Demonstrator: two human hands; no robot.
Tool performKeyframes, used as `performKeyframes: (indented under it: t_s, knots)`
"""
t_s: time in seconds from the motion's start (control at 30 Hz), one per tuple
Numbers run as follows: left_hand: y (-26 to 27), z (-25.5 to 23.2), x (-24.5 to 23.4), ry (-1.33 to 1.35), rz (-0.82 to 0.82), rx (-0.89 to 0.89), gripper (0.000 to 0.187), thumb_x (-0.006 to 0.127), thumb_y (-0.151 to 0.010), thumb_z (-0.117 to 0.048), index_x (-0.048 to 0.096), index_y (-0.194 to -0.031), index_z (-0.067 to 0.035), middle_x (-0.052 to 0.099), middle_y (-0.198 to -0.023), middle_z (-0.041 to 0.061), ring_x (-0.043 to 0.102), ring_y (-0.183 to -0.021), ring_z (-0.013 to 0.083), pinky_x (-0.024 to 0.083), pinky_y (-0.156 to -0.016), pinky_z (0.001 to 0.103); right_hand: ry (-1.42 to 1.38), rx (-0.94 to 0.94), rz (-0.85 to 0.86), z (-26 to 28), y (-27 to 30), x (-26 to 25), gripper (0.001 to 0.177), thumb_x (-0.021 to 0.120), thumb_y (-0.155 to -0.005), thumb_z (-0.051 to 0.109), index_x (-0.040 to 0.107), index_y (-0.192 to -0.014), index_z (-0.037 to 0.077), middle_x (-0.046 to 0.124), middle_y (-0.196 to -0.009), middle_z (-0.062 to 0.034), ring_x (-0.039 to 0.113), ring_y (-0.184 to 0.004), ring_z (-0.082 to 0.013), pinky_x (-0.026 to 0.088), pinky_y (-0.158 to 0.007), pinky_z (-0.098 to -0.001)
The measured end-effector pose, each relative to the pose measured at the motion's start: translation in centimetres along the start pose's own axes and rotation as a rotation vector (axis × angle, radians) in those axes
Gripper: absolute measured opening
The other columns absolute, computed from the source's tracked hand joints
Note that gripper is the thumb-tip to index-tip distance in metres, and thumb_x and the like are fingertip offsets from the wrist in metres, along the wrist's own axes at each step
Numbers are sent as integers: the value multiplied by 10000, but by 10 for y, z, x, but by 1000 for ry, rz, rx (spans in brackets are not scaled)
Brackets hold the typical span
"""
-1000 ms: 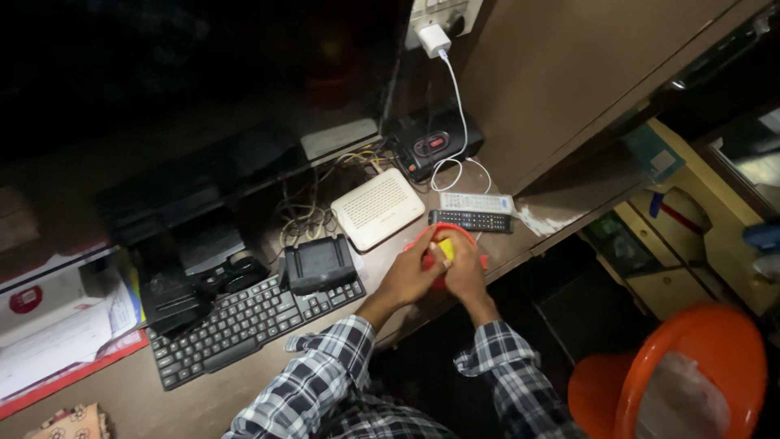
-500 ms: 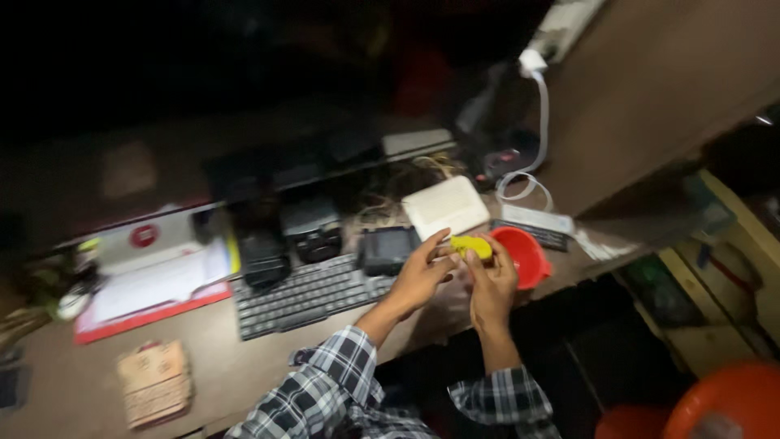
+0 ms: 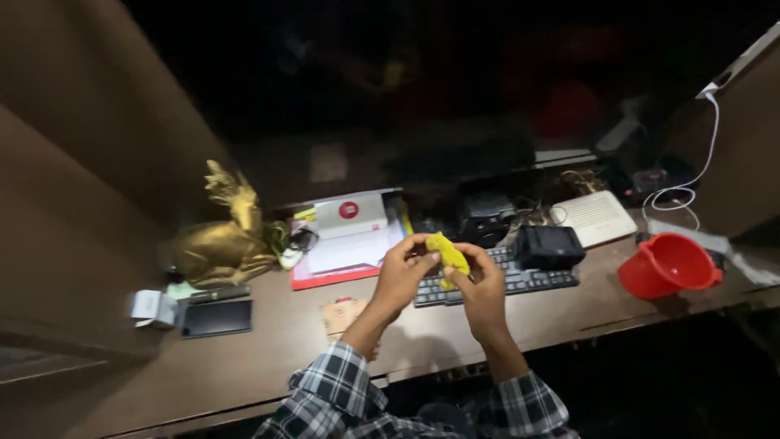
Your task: The person wipes the front screen and bezel of a flat-screen TV using a yellow cloth. They repeatedly dip the cloth into a red bowl of water, wring it out, and continue wiping the TV surface and edges.
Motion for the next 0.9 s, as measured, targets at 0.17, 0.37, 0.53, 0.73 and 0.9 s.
performKeyframes:
  t_s: [0.17, 0.37, 0.53, 0.73, 0.9]
  knots:
    - [18, -40, -55, -48, -79, 45, 265, 663, -945, -39, 643, -1199, 29, 712, -1098, 100, 724, -947, 160, 623, -849, 290, -73, -6, 107, 14, 5, 69, 448, 679, -869, -51, 581, -1306, -38, 687, -1117, -92, 671, -978, -133, 579, -832, -281]
    - [27, -90, -82, -5, -91, 136, 299, 677, -938, -35, 616, -1224, 24, 686, -1092, 90, 706, -960, 144, 639, -839, 309, 90, -2, 165, 50, 4, 113, 422, 697, -924, -1, 596, -1330, -49, 706, -1130, -117, 670, -993, -130, 557, -853, -286]
    - [29, -126, -93, -181, -152, 308, 361, 706, -900, -31, 598, -1244, -23, 642, -1069, 48, 648, -945, 121, 601, -808, 280, 99, -115, 266, 84, -4, 141, 539, 693, -909, 41, 498, -1407, -21, 674, -1231, -129, 675, -1102, -164, 569, -943, -311]
    - [23, -157, -87, -340, -137, 425, 146, 721, -930, -54, 697, -1056, 15, 640, -1095, 39, 681, -951, 117, 568, -837, 258, -35, -196, 348, 104, -30, 145, 460, 675, -965, 55, 502, -1382, -28, 673, -1235, -151, 682, -1111, -174, 574, -959, -309]
    - [23, -188, -72, -478, -127, 321, 260, 722, -907, -93, 716, -1155, -18, 687, -1157, 67, 695, -984, 137, 574, -836, 263, 49, -308, 329, 121, -47, 137, 442, 706, -945, 31, 507, -1334, -38, 689, -1177, -155, 700, -1059, -173, 593, -905, -300]
Point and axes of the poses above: each hand's wrist, its own y-axis away from the middle knuckle, its own x-axis out of the palm, z = x × y, the point moved 5 cm from there along -y, towards the middle knuckle
